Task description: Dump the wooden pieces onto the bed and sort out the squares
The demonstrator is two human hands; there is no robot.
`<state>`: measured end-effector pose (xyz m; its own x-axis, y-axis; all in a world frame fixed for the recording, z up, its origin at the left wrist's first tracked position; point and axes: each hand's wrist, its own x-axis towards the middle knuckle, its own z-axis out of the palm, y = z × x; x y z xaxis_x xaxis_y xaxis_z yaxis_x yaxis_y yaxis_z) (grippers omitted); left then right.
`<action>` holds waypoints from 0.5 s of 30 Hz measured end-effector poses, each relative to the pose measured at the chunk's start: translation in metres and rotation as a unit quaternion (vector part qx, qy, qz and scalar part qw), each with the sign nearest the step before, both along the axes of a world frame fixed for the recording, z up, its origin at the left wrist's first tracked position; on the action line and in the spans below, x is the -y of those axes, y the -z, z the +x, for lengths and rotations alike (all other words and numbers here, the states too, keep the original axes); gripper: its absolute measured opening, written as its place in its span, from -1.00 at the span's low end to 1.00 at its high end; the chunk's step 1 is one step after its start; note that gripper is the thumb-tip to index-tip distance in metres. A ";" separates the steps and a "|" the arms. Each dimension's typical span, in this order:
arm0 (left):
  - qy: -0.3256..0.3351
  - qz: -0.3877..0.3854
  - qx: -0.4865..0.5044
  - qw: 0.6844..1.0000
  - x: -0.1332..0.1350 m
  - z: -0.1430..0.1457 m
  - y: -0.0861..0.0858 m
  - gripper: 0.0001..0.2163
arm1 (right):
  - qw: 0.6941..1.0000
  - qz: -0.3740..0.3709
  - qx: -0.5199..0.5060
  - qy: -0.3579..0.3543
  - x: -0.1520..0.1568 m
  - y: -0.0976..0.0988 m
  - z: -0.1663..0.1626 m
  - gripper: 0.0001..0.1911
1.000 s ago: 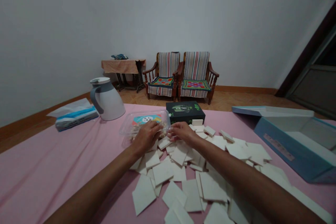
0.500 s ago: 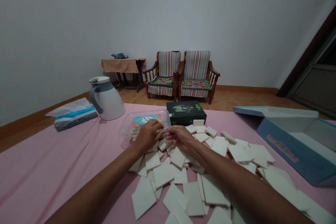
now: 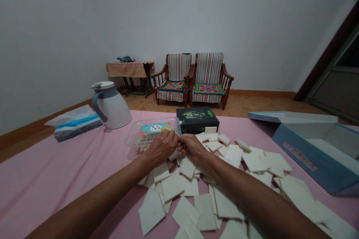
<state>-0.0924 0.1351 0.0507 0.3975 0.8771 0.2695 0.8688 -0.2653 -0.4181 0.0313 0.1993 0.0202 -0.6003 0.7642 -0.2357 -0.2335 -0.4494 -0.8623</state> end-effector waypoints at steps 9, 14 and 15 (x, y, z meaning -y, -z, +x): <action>0.030 -0.048 -0.046 0.997 -0.005 -0.007 -0.006 -0.94 | 1.000 0.006 -0.005 -0.013 0.003 0.000 0.006 -0.93; 0.010 -0.036 -0.051 0.998 0.002 0.000 -0.004 -0.89 | 1.000 0.004 -0.003 -0.008 0.004 0.001 0.003 -0.89; 0.006 -0.032 -0.048 0.998 0.003 0.001 -0.003 -0.88 | 1.000 0.005 -0.004 -0.006 0.004 0.001 0.003 -0.89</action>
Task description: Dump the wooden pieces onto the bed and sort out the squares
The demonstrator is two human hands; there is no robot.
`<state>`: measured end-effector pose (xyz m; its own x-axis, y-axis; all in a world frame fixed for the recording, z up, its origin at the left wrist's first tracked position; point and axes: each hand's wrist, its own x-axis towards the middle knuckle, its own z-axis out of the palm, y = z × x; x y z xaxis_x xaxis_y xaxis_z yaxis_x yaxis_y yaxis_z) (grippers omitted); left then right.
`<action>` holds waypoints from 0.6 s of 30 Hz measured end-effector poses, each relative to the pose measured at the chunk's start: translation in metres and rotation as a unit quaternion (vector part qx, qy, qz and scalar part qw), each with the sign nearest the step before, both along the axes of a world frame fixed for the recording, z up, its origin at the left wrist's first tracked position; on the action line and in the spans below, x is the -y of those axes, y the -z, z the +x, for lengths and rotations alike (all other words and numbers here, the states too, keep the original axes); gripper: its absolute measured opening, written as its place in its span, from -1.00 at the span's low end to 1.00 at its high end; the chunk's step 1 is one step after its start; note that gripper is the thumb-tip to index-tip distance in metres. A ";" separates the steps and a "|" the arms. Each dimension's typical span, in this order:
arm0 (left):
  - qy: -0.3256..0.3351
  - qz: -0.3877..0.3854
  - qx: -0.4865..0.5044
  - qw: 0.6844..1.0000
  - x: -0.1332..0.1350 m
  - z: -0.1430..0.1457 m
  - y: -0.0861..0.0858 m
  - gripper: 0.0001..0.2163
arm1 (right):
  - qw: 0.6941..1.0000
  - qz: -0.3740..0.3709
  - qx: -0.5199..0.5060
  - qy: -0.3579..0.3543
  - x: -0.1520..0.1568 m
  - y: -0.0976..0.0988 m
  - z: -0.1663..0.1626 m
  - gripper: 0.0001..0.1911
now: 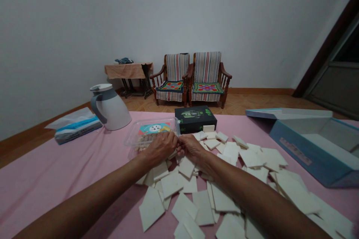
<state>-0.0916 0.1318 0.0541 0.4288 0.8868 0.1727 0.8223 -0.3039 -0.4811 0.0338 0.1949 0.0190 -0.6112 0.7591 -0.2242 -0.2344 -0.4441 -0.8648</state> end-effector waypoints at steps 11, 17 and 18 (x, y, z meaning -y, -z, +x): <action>-0.054 0.096 0.161 0.981 -0.021 -0.022 -0.040 -0.91 | 0.999 0.006 0.031 0.014 0.008 -0.003 0.003 -0.91; -0.087 0.223 0.253 0.937 -0.035 -0.044 -0.085 -0.84 | 0.999 0.004 0.045 0.011 0.011 -0.003 0.004 -0.89; -0.089 0.244 0.271 0.927 -0.032 -0.047 -0.089 -0.84 | 0.999 0.004 0.047 0.011 0.011 -0.004 0.004 -0.89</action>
